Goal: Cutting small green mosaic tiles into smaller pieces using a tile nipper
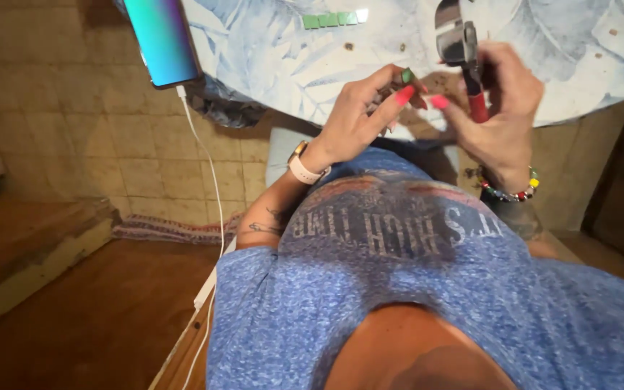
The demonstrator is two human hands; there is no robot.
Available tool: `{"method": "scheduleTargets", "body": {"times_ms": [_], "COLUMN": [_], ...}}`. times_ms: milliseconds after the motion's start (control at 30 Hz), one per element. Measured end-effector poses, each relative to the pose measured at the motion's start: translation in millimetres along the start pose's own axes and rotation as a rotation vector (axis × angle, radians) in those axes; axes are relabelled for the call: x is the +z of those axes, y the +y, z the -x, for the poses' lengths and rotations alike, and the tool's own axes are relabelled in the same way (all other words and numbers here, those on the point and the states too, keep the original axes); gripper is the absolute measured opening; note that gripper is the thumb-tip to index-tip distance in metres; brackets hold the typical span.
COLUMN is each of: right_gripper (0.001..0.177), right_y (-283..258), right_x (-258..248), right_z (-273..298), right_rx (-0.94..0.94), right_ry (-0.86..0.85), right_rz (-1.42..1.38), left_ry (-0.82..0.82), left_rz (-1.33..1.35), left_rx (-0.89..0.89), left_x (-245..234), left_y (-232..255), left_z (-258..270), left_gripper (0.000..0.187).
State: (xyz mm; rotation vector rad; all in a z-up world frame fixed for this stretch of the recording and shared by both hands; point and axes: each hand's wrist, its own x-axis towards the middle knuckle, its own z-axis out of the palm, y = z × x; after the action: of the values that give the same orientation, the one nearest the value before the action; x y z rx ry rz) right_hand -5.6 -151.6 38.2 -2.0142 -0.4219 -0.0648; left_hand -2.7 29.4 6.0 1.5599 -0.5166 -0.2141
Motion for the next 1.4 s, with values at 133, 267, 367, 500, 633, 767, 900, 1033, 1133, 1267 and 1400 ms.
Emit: {"method": "scheduleTargets", "body": {"times_ms": [133,267,367,500,633,767,900,1033,1133,1267,1400], "right_gripper": [0.025,0.040,0.047,0.052,0.043,0.043,0.053,0.025,0.039,0.033,0.032], "right_y": [40,44,58,65,66,61,32,7,-6,5,3], "right_x": [-20,-51,-55,-54,-53,-54,-42,-17,-4,4,6], "right_z": [1,7,14,15,18,15,2,-1,-7,-11,-18], "right_rx": [-0.221,-0.112,0.028,0.092,0.073,0.013,-0.132,-0.409,-0.431,-0.494,-0.496], "right_ry": [0.206,0.275,0.328,0.331,0.351,0.358,0.354,-0.022,-0.227,-0.308,-0.329], "right_rz": [0.572,0.823,0.957,0.993,0.922,0.920,0.924,0.589,0.407,0.369,0.348], "left_ry": [0.119,0.165,0.140,0.191,0.168,0.103,0.088,0.018,0.010,0.002,-0.021], "left_rz": [0.035,-0.027,-0.045,-0.038,-0.047,-0.018,-0.014,-0.087,-0.196,-0.305,-0.205], "left_rx": [-0.091,-0.121,-0.180,-0.047,-0.073,-0.098,-0.110,-0.018,0.037,0.028,-0.045], "left_x": [-2,-8,-10,-10,-10,-11,-9,-8,-9,-13,-18], "left_y": [13,16,15,14,18,17,17,27,21,16,24], "left_z": [1,8,13,13,13,7,2,-4,-5,0,3], "left_gripper": [0.038,0.037,0.033,0.023,0.026,0.035,0.031,0.033,0.029,0.028,0.031]}}
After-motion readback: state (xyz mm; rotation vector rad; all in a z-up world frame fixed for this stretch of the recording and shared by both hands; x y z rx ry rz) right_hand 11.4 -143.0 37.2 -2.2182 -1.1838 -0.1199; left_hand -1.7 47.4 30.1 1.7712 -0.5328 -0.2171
